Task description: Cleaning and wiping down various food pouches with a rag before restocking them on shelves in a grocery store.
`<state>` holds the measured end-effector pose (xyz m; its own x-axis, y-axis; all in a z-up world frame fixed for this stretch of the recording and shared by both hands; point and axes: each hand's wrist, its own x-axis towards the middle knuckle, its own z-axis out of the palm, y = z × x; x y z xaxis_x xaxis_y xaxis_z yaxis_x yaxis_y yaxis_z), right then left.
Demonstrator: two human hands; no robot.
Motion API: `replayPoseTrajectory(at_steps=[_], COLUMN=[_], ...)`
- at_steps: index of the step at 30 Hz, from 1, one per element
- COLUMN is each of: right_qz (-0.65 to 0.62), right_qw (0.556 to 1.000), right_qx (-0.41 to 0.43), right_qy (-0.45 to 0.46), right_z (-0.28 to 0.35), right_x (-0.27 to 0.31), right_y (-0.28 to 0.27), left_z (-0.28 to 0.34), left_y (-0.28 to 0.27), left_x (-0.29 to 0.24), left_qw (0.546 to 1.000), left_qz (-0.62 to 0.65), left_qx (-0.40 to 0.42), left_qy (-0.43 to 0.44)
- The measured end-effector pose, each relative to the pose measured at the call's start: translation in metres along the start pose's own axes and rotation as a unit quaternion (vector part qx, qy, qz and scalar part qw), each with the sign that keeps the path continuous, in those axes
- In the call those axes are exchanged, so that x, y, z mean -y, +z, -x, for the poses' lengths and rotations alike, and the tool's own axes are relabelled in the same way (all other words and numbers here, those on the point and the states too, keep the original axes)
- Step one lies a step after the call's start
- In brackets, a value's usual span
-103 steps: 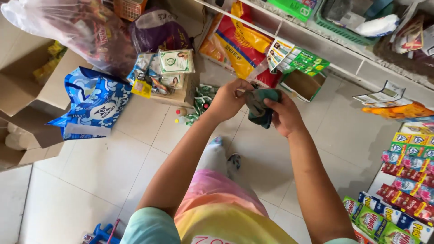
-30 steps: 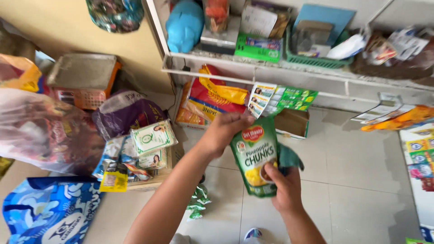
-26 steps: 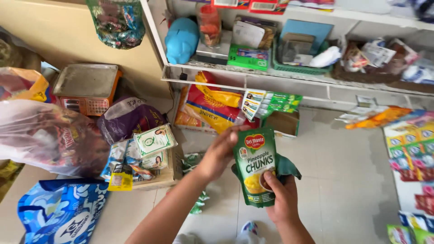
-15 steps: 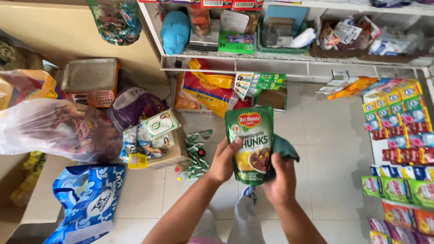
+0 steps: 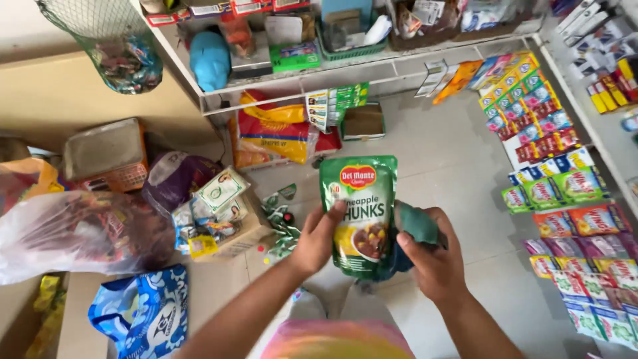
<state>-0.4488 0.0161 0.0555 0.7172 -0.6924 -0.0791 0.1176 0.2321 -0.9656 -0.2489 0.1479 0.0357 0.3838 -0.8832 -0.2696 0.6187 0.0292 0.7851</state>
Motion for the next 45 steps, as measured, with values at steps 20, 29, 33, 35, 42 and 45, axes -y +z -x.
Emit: replayPoseTrajectory(at_steps=[20, 29, 33, 35, 42, 45], right_qz=[0.141, 0.37, 0.508, 0.501, 0.506, 0.522], right_qw=[0.984, 0.868, 0.8, 0.814, 0.806, 0.795], right_qx=[-0.073, -0.046, 0.094, 0.072, -0.063, -0.055], right_qy=[-0.087, -0.328, -0.304, -0.284, -0.301, -0.304], right_z=[0.084, 0.096, 0.104, 0.103, 0.106, 0.106], right_x=[0.051, 0.092, 0.103, 0.076, 0.073, 0.072], right_y=[-0.086, 0.028, 0.079, 0.079, 0.12, 0.137], left_z=[0.051, 0.064, 0.084, 0.09, 0.118, 0.129], left_y=[0.111, 0.085, 0.074, 0.063, 0.02, 0.015], left_x=[0.044, 0.032, 0.008, 0.003, -0.004, -0.018], left_qw=[0.985, 0.943, 0.909, 0.921, 0.962, 0.964], left_qz=[0.156, 0.247, 0.325, 0.292, 0.135, 0.126], left_qx=[0.062, 0.202, 0.227, 0.224, 0.235, 0.235], left_qy=[-0.046, -0.097, -0.131, -0.124, -0.016, 0.028])
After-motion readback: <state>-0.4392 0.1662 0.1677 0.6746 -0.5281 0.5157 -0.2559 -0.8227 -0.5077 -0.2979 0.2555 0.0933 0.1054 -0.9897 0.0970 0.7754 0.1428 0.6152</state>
